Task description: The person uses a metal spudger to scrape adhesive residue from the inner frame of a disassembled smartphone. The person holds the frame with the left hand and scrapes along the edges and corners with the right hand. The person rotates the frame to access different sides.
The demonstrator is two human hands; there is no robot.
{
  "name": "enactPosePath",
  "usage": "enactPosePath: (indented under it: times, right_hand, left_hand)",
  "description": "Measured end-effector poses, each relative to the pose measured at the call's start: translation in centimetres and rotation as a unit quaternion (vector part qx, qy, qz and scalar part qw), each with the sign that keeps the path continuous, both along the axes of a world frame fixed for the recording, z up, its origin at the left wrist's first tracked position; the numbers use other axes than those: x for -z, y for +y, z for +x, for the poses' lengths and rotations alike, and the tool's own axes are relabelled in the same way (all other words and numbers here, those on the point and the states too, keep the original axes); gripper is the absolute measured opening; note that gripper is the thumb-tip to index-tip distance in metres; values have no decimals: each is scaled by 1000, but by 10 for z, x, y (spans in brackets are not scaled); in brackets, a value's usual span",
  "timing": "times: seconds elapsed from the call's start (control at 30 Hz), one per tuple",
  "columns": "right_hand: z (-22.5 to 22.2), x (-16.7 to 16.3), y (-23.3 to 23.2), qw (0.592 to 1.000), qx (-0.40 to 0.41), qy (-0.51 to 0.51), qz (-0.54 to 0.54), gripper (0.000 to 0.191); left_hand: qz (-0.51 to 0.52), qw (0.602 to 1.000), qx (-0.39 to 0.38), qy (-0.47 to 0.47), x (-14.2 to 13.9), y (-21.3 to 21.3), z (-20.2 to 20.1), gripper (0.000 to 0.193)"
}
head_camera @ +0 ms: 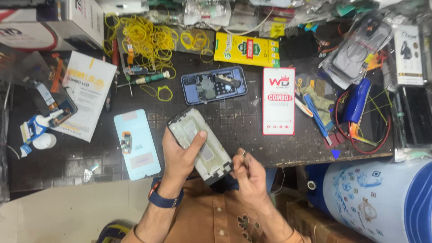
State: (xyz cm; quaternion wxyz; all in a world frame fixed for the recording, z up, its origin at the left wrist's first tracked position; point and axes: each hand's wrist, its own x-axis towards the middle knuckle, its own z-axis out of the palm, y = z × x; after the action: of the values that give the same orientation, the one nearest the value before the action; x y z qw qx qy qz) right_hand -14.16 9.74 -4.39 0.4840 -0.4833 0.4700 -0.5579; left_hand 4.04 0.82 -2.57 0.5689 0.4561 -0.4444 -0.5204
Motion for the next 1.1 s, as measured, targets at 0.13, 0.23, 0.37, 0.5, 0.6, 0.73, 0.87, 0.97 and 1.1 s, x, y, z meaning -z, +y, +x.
enactPosePath:
  times: [0.13, 0.23, 0.37, 0.5, 0.6, 0.73, 0.87, 0.97, 1.1]
  right_hand:
    - [-4, -3, -1, 991, -7, -137, -2, 27]
    - [-11, -14, -7, 982, 13, -187, -23, 27]
    - [-16, -31, -6, 980, 50, -189, -38, 26]
    - [-12, -47, 1, 979, 109, 153, 83, 13]
    - [-4, -61, 2, 929, 100, 345, 92, 24]
    - [6, -78, -6, 920, 112, 365, 90, 14]
    - [14, -89, -14, 856, 116, 499, 77, 11]
    - [22, -86, -20, 814, 109, 570, 22, 10]
    - [25, -74, -27, 797, 102, 593, -42, 10]
  left_hand:
    - [10, 1000, 6, 15, 1, 2, -1, 41]
    - [16, 1000, 5, 8, 1, 4, -1, 41]
    - [32, 999, 11, 28, -1, 5, -2, 40]
    - [3, 1000, 2, 2, -3, 6, -4, 40]
    - [11, 1000, -4, 0, -6, 7, -6, 39]
    - [7, 998, -17, -58, -9, 10, -9, 39]
    - [-8, 994, -33, -105, -14, 12, -12, 39]
    - [14, 993, -43, -107, -16, 12, -15, 40]
    - [26, 990, -66, -120, -18, 11, -17, 41]
